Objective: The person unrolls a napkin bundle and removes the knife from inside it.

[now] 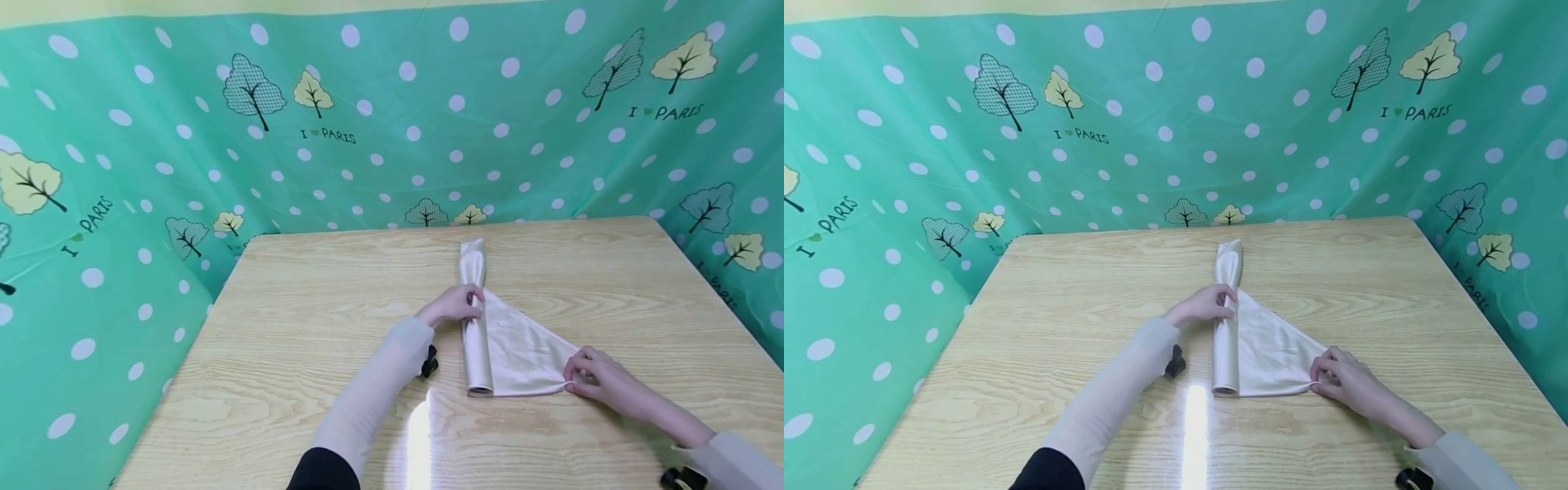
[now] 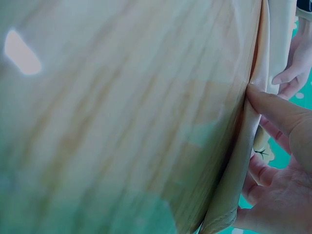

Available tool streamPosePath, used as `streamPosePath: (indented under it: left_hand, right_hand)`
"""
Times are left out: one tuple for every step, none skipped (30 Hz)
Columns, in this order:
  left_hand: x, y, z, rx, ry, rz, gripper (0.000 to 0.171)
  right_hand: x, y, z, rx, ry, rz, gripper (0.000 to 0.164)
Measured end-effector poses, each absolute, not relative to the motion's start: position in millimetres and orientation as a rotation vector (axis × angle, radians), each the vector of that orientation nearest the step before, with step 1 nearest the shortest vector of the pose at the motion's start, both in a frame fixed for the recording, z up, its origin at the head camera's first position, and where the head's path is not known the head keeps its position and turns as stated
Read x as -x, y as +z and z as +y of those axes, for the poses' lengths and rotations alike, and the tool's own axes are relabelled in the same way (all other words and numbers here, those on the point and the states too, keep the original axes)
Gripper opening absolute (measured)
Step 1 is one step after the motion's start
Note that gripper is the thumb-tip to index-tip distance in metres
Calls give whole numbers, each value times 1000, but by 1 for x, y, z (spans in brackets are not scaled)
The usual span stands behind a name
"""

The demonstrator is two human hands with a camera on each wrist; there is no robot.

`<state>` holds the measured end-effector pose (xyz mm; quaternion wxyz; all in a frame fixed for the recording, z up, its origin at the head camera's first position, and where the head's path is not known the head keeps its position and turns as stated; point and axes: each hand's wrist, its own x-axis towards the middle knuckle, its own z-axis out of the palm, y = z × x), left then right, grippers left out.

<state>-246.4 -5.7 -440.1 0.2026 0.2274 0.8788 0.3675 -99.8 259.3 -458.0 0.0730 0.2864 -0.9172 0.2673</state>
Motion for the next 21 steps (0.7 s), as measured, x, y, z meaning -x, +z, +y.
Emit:
streamPosePath:
  left_hand:
    - [247, -441, -7, -625, 1059, 2441, 28]
    - [247, -442, -8, -615, 1093, 2429, 28]
    - [247, -442, -9, -603, 1128, 2415, 29]
    - [247, -443, -10, -589, 1167, 2394, 29]
    - [248, -443, -11, -574, 1208, 2371, 30]
    - [248, -444, -13, -560, 1244, 2349, 30]
    - [248, -444, -14, -547, 1276, 2328, 31]
    - [248, -444, -15, -534, 1304, 2311, 32]
    - [248, -445, -17, -517, 1335, 2290, 33]
    - [248, -445, -18, -500, 1362, 2269, 34]
    - [248, -445, -19, -480, 1389, 2250, 35]
    - [247, -445, -21, -460, 1411, 2234, 36]
    - [247, -445, -22, -436, 1432, 2221, 37]
    - [247, -445, -23, -412, 1454, 2210, 37]
    - [247, -446, -24, -389, 1473, 2202, 38]
    - [246, -446, -25, -371, 1488, 2201, 38]
    - [246, -447, -26, -355, 1504, 2200, 38]
    - [246, -447, -27, -342, 1515, 2204, 38]
    - [246, -447, -28, -330, 1524, 2204, 38]
    - [245, -447, -29, -323, 1530, 2208, 39]
    - [245, -446, -30, -312, 1538, 2207, 39]
  right_hand:
    - [100, -458, 259, -857, 806, -2755, 25]
    - [100, -458, 259, -861, 806, -2758, 25]
    - [100, -457, 259, -855, 806, -2764, 25]
    - [100, -457, 260, -856, 805, -2770, 24]
    - [99, -457, 260, -851, 803, -2774, 24]
    - [99, -456, 260, -850, 802, -2779, 24]
    - [99, -456, 260, -850, 801, -2783, 24]
    - [99, -456, 260, -851, 799, -2784, 24]
    - [99, -456, 260, -851, 800, -2784, 24]
    - [99, -456, 260, -854, 801, -2782, 24]
    - [99, -456, 260, -855, 801, -2778, 24]
    - [99, -456, 260, -857, 803, -2773, 24]
    - [99, -456, 260, -859, 801, -2767, 25]
    - [99, -456, 259, -860, 801, -2763, 25]
    - [100, -457, 259, -868, 806, -2759, 25]
    - [100, -457, 259, -867, 802, -2757, 25]
    - [100, -457, 259, -864, 804, -2761, 25]
    - [100, -457, 259, -857, 805, -2766, 25]
    - [100, -457, 259, -853, 805, -2773, 25]
    - [100, -457, 259, -847, 811, -2781, 24]
    - [99, -456, 259, -843, 811, -2789, 24]
